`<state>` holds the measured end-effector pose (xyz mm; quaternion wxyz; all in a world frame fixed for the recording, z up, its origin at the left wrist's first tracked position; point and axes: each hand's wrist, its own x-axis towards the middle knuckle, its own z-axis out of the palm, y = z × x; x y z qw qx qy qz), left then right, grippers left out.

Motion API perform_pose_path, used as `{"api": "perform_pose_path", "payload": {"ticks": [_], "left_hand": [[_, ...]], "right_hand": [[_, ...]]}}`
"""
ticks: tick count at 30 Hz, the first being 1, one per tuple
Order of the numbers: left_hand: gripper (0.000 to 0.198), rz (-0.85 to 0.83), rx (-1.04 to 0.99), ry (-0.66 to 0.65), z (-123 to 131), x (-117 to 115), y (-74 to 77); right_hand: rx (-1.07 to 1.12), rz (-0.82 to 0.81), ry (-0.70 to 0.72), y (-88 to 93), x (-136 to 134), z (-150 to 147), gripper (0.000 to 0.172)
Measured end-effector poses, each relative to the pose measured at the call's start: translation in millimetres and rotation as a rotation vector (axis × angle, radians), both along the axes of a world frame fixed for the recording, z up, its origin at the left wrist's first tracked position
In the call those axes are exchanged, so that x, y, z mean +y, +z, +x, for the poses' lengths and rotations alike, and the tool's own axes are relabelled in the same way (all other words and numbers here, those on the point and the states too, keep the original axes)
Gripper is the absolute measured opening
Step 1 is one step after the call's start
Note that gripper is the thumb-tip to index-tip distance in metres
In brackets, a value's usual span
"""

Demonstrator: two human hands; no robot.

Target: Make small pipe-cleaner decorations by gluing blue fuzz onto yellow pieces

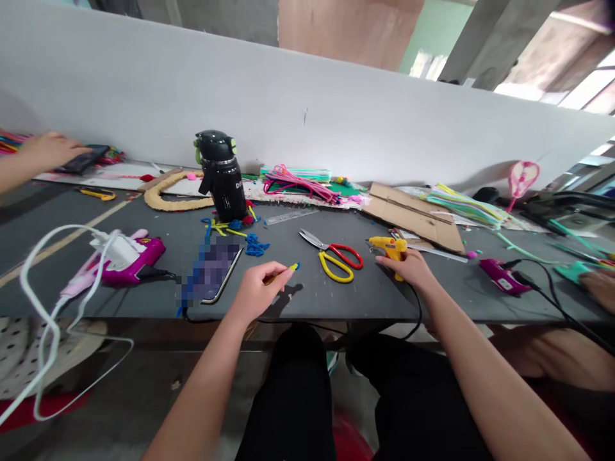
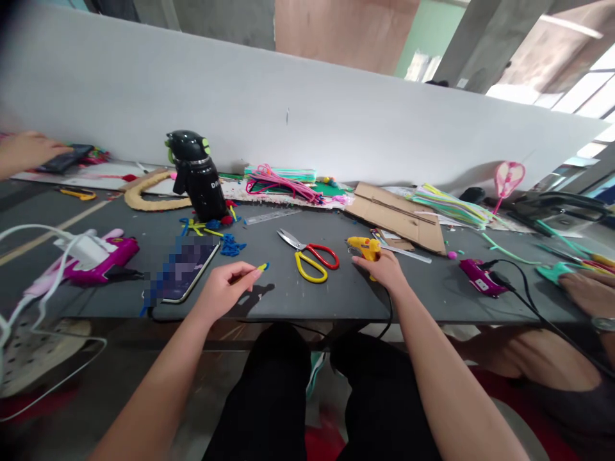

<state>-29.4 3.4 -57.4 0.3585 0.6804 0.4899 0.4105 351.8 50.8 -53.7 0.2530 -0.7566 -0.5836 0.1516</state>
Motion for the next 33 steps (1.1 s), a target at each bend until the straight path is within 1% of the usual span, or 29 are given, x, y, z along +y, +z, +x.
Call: {"api": "perform_pose_path", "payload": {"ticks": [3,5,8,10,11,12,14,16,19,21,25,28,30,33], "left_hand": [[0.03,-0.007,-0.013,0.002,0.3,0.4,0.3],[0.03,-0.005,-0.018,0.004,0.6,0.9,0.1],[0.032,0.005,-0.023,0.005,1.3,1.8,-0.4],[0.032,-0.001,-0.033,0.003,1.9,2.2,-0.6],[0.031,-0.008,-0.039,0.003,2.1,2.3,-0.6],[0.031,-0.018,-0.044,0.003,2.4,2.2,-0.4],[0.03,-0.024,-0.046,0.001,2.6,1.5,0.2],[0.029,-0.014,-0.04,-0.019,2.4,0.3,1.2],[0.028,-0.007,-0.034,-0.074,1.1,-1.7,2.6],[0.027,-0.016,-0.038,-0.1,0.0,-2.7,3.4],[0.026,-0.024,-0.056,-0.119,-1.3,-3.6,3.9],[0.027,-0.029,-0.087,-0.113,-1.7,-3.3,2.0],[0.026,-0.031,-0.108,-0.101,-1.9,-2.7,-0.4],[0.025,-0.028,-0.12,-0.084,-2.5,-1.4,-4.0]], "right_hand": [[-0.03,-0.091,0.085,5.9,-12.1,9.9,0.058],[-0.062,-0.12,0.117,13.3,-24.1,18.0,0.061],[-0.184,-0.221,0.086,34.1,-49.7,23.6,0.058],[-0.225,-0.31,0.122,52.5,-67.2,16.7,0.051],[-0.197,-0.325,0.2,61.1,-73.8,9.2,0.049],[-0.139,-0.327,0.313,68.2,-77.7,-1.0,0.047],[-0.001,-0.3,0.532,75.5,-75.6,-27.4,0.043],[0.12,-0.21,0.666,71.8,-60.0,-58.4,0.037],[0.174,-0.025,0.727,52.2,-22.6,-104.6,0.03],[0.179,0.045,0.765,37.8,1.7,-132.8,0.024],[0.134,0.064,0.877,19.3,37.1,-184.6,0.017],[0.116,0.065,0.904,10.6,57.2,-218.7,0.016],[0.152,0.09,0.924,4.1,68.0,-237.0,0.014],[0.182,0.154,1.016,-6.3,78.1,-255.3,0.012]]}}
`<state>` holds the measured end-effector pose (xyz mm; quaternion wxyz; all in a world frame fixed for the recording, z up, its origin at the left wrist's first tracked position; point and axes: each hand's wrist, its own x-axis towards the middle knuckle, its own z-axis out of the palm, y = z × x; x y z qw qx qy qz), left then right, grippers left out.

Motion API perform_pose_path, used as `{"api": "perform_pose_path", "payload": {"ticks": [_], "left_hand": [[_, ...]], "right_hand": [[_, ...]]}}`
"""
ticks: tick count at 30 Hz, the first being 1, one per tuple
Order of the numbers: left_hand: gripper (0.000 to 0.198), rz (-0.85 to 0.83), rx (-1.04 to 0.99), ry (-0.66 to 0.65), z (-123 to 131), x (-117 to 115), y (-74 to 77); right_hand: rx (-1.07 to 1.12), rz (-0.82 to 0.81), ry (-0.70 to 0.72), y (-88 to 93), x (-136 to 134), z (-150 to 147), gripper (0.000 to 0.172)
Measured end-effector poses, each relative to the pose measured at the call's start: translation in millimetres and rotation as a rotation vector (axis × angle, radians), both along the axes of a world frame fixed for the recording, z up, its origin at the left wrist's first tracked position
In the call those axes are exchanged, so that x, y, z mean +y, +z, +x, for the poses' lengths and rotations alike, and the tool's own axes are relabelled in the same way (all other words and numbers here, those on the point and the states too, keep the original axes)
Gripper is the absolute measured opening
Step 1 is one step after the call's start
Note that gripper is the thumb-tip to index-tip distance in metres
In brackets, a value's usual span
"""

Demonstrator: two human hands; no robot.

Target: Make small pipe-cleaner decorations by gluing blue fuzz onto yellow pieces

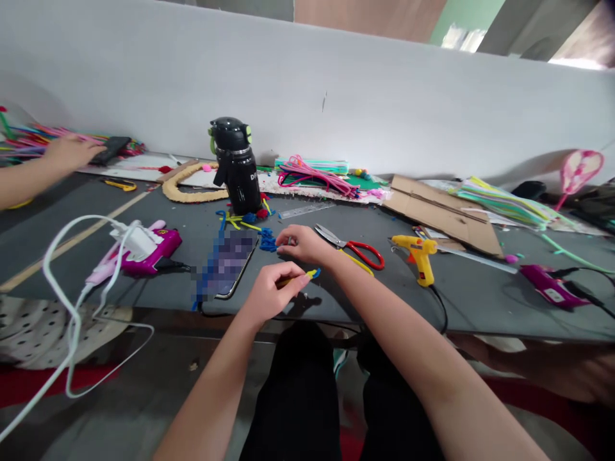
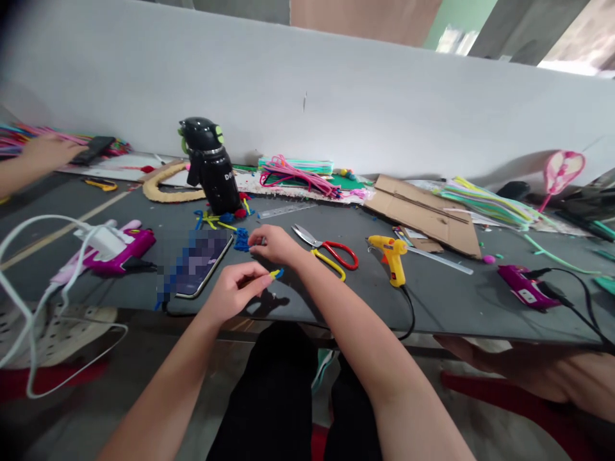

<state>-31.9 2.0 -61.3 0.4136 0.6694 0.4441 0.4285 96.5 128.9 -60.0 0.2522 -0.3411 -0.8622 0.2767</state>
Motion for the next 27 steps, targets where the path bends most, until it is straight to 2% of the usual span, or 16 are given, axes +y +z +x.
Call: {"api": "perform_pose_path", "payload": {"ticks": [4,9,15,18,21,27], "left_hand": [[0.023,-0.001,-0.006,0.004,-0.8,1.4,-1.9],[0.022,0.0,-0.01,0.005,-1.9,1.7,-2.3],[0.023,-0.001,-0.016,0.018,-0.7,-0.1,1.4],[0.024,-0.003,-0.052,0.046,-0.2,0.8,2.7],[0.026,0.011,-0.089,0.131,-1.1,3.6,0.5],[0.028,-0.008,-0.161,0.236,-0.8,8.7,-5.8]], "right_hand": [[-0.044,0.058,0.046,-9.6,3.1,-10.1,0.011],[-0.121,0.038,0.005,-12.1,0.0,-16.3,0.004],[-0.136,0.02,-0.048,-10.1,-1.6,-13.8,0.005],[-0.106,0.009,-0.088,-4.5,-3.5,0.1,0.006],[-0.07,-0.05,-0.114,3.9,-13.0,21.8,0.008],[0.283,-0.386,-0.113,14.3,-59.4,66.5,0.006]]}}
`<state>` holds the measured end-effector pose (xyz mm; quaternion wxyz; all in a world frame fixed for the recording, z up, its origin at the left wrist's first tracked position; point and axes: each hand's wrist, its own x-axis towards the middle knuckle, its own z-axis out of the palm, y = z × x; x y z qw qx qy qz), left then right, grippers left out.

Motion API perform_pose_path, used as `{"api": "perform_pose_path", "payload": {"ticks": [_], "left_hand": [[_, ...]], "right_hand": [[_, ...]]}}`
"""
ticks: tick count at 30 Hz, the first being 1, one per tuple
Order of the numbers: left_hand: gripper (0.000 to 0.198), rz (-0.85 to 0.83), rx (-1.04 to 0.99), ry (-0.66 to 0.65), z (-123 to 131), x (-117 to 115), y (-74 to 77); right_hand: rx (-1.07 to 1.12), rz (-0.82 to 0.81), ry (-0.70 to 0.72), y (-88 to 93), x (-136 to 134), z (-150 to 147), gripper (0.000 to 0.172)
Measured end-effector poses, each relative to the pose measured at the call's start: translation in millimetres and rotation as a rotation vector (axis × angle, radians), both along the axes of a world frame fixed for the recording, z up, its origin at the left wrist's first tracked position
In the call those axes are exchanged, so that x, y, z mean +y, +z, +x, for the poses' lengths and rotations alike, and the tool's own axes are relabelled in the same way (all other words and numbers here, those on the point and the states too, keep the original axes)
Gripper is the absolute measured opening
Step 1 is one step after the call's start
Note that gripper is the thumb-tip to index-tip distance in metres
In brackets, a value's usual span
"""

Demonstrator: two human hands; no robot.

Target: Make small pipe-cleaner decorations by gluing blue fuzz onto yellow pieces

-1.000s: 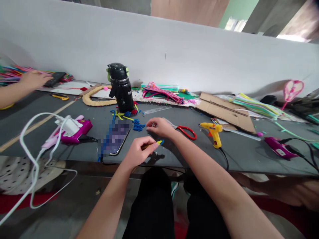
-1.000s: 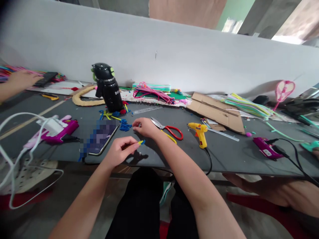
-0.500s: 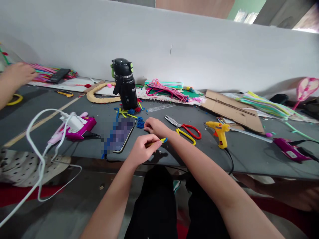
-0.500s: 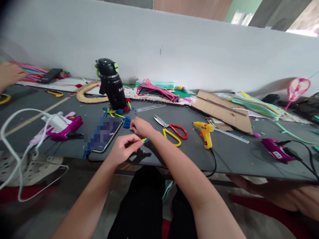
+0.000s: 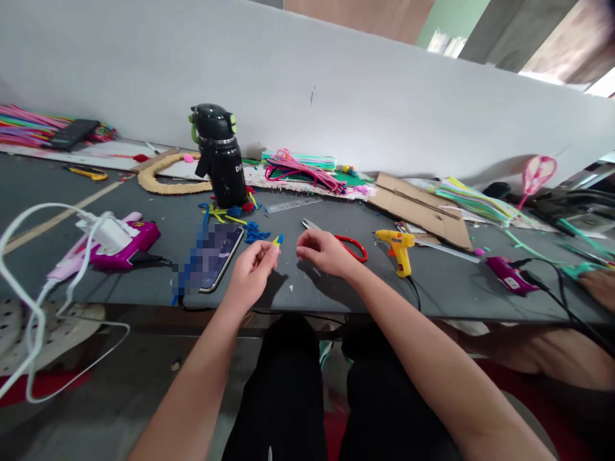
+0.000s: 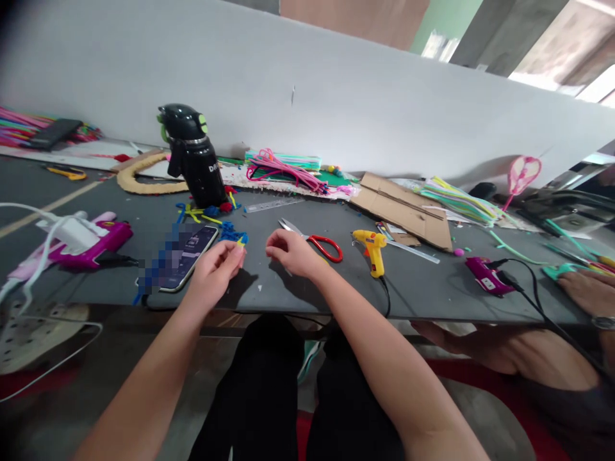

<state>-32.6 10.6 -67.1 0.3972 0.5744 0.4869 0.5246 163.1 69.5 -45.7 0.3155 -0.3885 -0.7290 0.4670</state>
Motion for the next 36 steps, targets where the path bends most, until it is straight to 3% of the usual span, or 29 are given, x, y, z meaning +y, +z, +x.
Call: {"api": "perform_pose_path", "payload": {"ticks": [5,10,14,22,28,36], "left_hand": [[0.03,-0.011,0.092,-0.023,1.5,1.2,0.1],[0.029,0.003,0.177,-0.135,1.0,0.6,1.8],[0.028,-0.002,0.225,-0.145,2.3,-0.4,5.1],[0.028,0.02,0.269,-0.161,1.5,1.0,6.5],[0.023,-0.008,0.22,-0.153,2.6,2.2,3.1],[0.022,0.023,0.361,-0.094,4.3,1.8,3.3]], "right_hand": [[0.186,-0.19,-0.037,-1.4,-32.2,7.1,0.026],[0.201,-0.151,-0.082,-5.7,-34.8,-5.5,0.023],[0.22,-0.143,-0.108,-9.2,-31.2,-7.8,0.026],[-0.017,0.1,-0.114,-8.0,-34.5,-5.8,0.021],[-0.093,0.103,-0.061,-8.9,-35.3,-5.3,0.021],[-0.229,0.268,-0.174,-5.1,-43.5,-15.1,0.014]]}}
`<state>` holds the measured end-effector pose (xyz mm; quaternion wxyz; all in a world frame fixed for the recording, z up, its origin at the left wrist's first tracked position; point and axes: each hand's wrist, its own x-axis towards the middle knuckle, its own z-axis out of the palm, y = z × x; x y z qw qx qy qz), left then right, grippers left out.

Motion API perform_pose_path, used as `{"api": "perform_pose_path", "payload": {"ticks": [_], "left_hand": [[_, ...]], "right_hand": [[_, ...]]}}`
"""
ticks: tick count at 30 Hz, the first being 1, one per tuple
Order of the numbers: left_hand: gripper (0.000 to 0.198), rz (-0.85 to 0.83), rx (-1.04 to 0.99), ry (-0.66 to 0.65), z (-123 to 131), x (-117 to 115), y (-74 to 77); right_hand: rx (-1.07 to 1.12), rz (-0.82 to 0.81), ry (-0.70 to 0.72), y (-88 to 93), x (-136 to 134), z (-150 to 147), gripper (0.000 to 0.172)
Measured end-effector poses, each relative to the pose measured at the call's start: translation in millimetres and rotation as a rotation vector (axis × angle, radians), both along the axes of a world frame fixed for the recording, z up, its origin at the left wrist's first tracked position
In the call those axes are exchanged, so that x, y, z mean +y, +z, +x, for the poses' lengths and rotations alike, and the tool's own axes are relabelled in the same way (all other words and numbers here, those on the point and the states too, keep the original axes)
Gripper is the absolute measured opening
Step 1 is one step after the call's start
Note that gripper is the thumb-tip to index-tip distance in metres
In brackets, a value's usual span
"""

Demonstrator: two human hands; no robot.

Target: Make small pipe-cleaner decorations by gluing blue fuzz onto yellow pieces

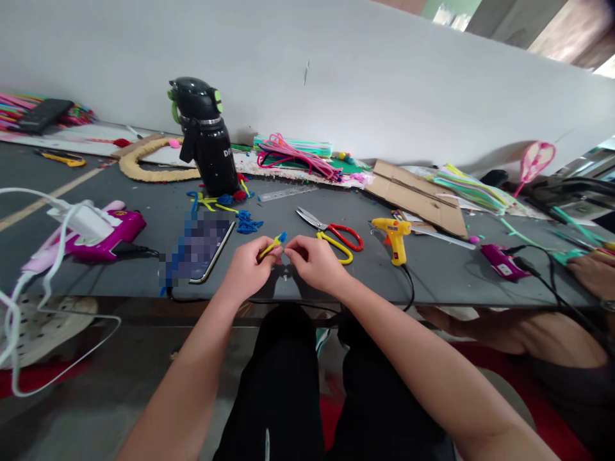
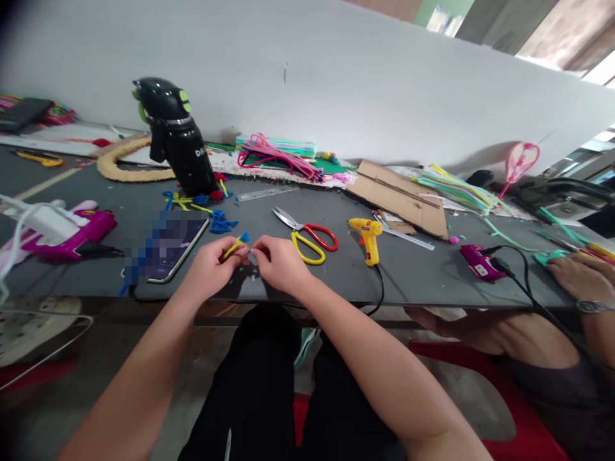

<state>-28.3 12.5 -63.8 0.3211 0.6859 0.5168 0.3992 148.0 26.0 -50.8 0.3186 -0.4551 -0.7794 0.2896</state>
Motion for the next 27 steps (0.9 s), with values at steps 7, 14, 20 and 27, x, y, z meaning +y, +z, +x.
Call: {"api": "perform_pose_path", "payload": {"ticks": [7,14,20,27], "left_hand": [[0.018,0.027,0.072,0.088,1.9,-3.8,-2.5],[0.019,0.111,0.167,0.192,3.4,-4.8,-5.4],[0.017,0.102,0.153,0.203,2.5,-2.0,-7.7],[0.021,0.1,0.134,0.167,3.4,-3.2,-5.4]], "right_hand": [[-0.121,0.098,-0.076,-4.6,-5.0,-12.5,0.014],[-0.067,0.047,-0.091,-6.9,-3.8,-15.8,0.016],[0.328,-0.449,-0.064,-11.6,7.4,-6.8,0.026],[0.395,-0.54,-0.048,-9.5,10.4,-6.9,0.028]]}}
